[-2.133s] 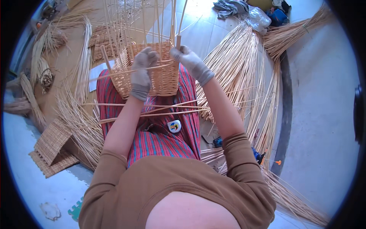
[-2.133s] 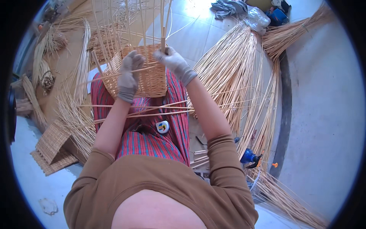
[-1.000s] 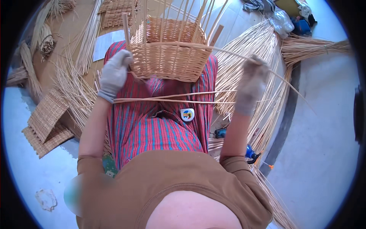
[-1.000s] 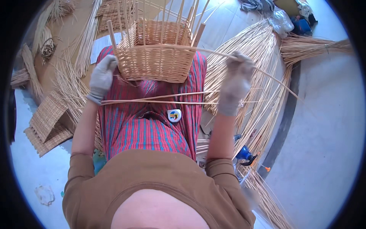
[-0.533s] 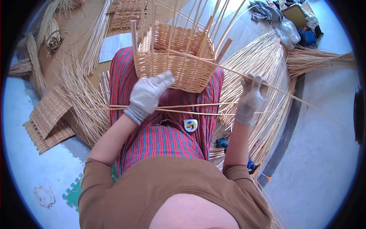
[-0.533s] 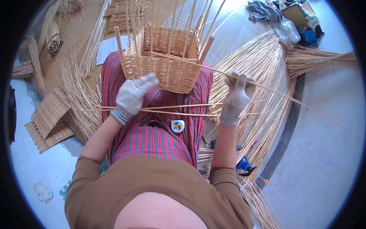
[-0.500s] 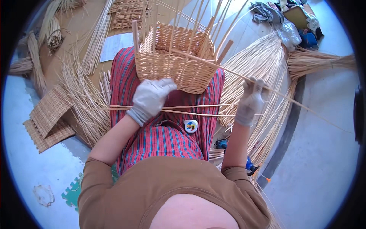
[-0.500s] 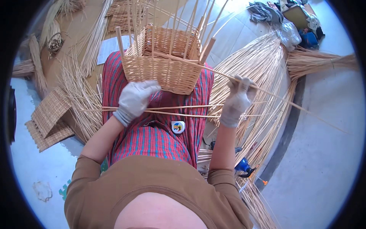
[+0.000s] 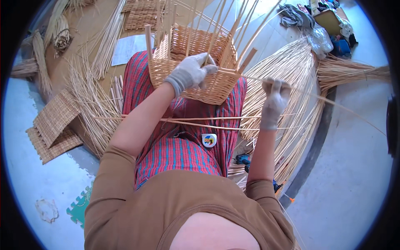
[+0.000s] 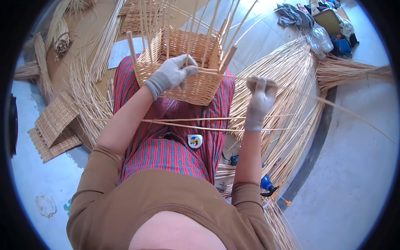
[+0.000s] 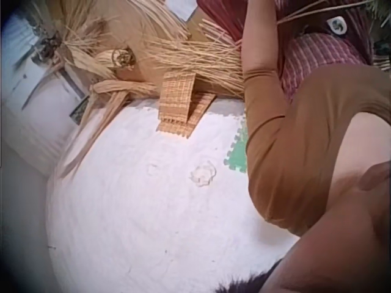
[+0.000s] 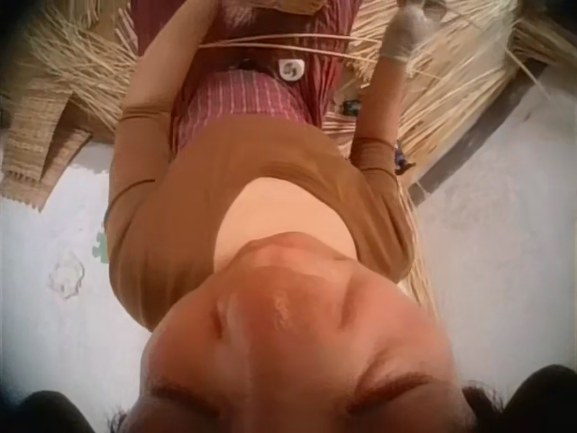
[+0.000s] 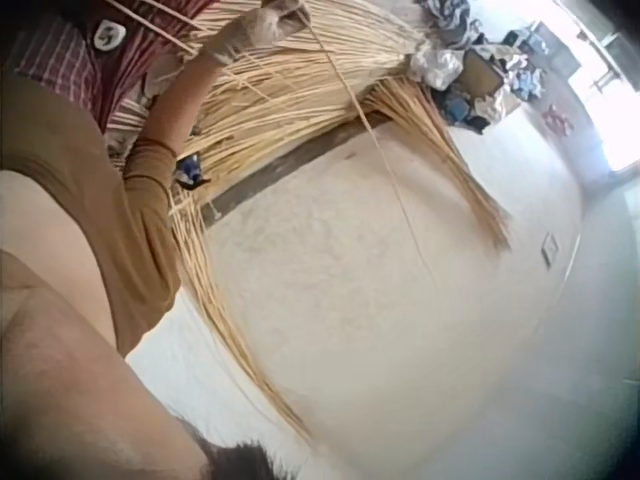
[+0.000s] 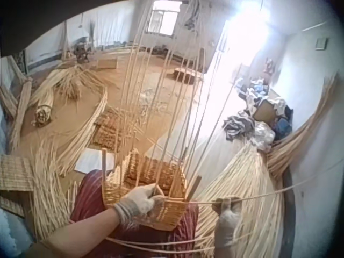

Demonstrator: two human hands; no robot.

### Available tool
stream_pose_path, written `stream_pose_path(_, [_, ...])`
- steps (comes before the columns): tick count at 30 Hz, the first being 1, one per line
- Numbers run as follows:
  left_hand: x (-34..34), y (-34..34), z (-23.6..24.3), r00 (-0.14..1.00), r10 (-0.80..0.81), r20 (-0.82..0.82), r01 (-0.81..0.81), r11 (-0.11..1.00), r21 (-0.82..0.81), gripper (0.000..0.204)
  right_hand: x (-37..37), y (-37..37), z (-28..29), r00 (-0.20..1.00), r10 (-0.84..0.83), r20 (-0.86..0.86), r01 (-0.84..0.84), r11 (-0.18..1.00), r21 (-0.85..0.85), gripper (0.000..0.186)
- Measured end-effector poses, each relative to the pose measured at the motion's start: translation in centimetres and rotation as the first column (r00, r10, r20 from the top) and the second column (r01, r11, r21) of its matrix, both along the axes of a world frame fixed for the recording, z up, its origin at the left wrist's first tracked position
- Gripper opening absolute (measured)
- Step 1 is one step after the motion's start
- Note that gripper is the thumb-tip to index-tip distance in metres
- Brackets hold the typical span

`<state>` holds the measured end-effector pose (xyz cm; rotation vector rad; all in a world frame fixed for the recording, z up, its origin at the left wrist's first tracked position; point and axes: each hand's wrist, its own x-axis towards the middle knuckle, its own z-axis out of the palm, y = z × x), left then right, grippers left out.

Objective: Weaving a rectangular wicker basket using long reeds.

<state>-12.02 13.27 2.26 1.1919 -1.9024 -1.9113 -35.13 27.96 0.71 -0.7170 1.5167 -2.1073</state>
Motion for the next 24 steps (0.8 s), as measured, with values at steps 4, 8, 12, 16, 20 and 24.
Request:
stream_pose_path(4, [-1.4,1.2,-6.6,0.951,0.213,-0.223,-0.292,0.854,-0.43,0.03,1.4,-11.4,5.6,0.789,-0.078,-0.61,-0.048,0.981,-0.188,0.011])
stream_pose_path(8, [-1.6,1.1,-4.7,0.958,0.272,-0.088,-0.286,0.914,-0.289,0.041,6.1,-17.0,8.7,0.679,0.08,-0.73,-0.036,0.996,0.076,0.034])
stream_pose_path(12, [-0.9,1.2,-2.5,0.95,0.309,-0.052,-0.313,0.935,-0.166,0.034,5.1,-6.6,4.0,0.99,-0.092,-0.11,0.071,0.981,-0.18,0.039])
stream_pose_path(16, [-0.8,1.7,-2.9,0.944,0.276,-0.182,-0.311,0.928,-0.205,0.029,6.4,1.0,0.8,0.995,-0.099,-0.009,0.099,0.993,-0.065,0.027])
stream_pose_path(20, [0.4,2.8,-2.2,0.866,0.338,-0.368,-0.41,0.902,-0.138,0.038,3.6,3.1,-3.5,0.463,0.536,-0.706,-0.092,0.821,0.563,0.015])
stream_pose_path(24, [5.6,5.8,-3.4,0.929,0.115,-0.352,-0.305,0.776,-0.551,0.041,10.5,4.8,-3.8,0.26,0.737,-0.624,-0.271,0.676,0.685,0.019])
